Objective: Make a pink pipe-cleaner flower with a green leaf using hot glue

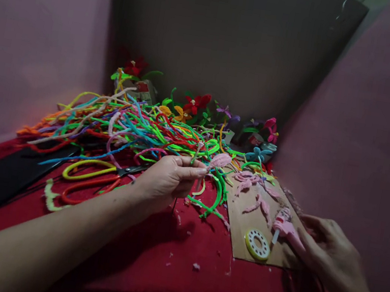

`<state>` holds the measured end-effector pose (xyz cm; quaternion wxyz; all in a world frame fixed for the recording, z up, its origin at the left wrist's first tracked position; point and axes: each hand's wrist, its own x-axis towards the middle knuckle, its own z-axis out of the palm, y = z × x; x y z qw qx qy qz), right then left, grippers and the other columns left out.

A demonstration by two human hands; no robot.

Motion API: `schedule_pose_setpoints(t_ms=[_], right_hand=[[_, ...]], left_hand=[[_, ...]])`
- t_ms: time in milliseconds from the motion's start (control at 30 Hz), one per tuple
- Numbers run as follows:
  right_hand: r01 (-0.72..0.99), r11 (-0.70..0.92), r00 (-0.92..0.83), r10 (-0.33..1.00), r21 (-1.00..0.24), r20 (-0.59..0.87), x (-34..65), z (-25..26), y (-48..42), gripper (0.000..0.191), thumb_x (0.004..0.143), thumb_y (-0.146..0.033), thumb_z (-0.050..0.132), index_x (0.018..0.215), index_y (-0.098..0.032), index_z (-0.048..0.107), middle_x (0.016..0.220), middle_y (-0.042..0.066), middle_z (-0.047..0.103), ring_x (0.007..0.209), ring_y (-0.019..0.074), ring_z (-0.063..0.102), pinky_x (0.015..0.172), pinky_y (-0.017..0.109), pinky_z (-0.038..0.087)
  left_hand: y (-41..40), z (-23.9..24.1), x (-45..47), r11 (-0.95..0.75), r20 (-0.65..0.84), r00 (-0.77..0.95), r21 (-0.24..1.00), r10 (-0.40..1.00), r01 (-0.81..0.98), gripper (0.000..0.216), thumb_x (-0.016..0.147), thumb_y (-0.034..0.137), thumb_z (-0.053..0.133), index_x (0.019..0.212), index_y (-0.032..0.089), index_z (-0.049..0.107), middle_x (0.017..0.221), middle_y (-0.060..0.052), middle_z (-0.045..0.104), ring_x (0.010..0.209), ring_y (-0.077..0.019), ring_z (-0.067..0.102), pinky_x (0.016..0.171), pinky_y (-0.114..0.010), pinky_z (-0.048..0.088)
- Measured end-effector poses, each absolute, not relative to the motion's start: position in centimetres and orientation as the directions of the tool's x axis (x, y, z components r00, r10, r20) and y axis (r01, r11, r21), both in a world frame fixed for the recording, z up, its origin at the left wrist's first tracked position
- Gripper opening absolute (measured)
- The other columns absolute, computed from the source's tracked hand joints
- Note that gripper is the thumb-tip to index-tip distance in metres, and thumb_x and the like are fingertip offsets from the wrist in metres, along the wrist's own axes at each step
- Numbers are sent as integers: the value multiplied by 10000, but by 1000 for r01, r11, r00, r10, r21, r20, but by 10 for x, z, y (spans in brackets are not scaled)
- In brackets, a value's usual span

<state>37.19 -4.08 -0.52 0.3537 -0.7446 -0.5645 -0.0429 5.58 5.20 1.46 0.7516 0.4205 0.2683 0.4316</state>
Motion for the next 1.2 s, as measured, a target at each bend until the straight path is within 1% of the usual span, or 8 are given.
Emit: schedule_pose_setpoints(t_ms=[100,200,267,367,567,733,1000,1200], right_hand=[[623,129,244,905,-771,349,315,3,-33,257,724,-413,621,821,-190,703,738,60,642,652,190,591,563,309,473],[196,174,139,969,-965,203,262,5,-13,266,709,-337,677,925,-181,694,693,28,636,596,132,554,600,289,476],[-113,200,149,972,-973,183,239,7,2,310,651,-277,730,942,-190,669,788,22,645,591,106,548,570,260,469],[-321,214,37,976,-923,214,224,11,17,456,624,-194,744,1061,-229,620,707,-21,618,551,89,536,530,230,447],[-196,386,22,921,-902,389,229,9,26,162,694,-158,704,849,-198,681,772,3,676,583,87,571,584,237,462],[-208,393,71,919,-896,387,232,12,27,79,724,-172,676,802,-184,671,706,0,671,540,86,568,539,230,460],[-410,314,10,940,-856,340,229,12,29,68,702,-176,680,768,-190,686,665,-6,658,519,79,559,487,200,463],[-452,277,34,955,-848,293,225,9,29,100,658,-140,693,749,-181,687,650,4,666,516,93,571,467,203,464]], left_hand=[[45,17,59,296,-66,505,872,860,-390,131,692,169,685,696,130,560,494,71,397,343,8,220,352,-164,103],[40,15,62,308,-78,528,879,846,-364,129,695,192,687,713,131,575,498,75,380,359,4,210,366,-171,105],[39,12,62,314,-79,551,884,831,-347,129,701,210,685,724,135,581,506,73,378,366,1,194,375,-183,91],[40,7,62,329,-80,589,885,805,-330,131,706,225,682,734,138,588,544,60,409,377,3,177,388,-196,83],[41,7,61,318,-61,629,898,775,-305,143,733,261,659,748,134,594,557,58,394,382,4,157,394,-204,75],[39,12,63,225,2,540,908,841,-354,216,803,362,572,847,152,599,598,45,412,397,-7,223,389,-183,108],[41,8,64,134,45,486,936,873,-327,181,793,335,591,787,157,559,615,49,428,415,-9,248,389,-163,149],[39,8,65,154,11,505,947,863,-284,221,807,382,572,772,166,535,560,63,375,428,-24,278,409,-166,179]])
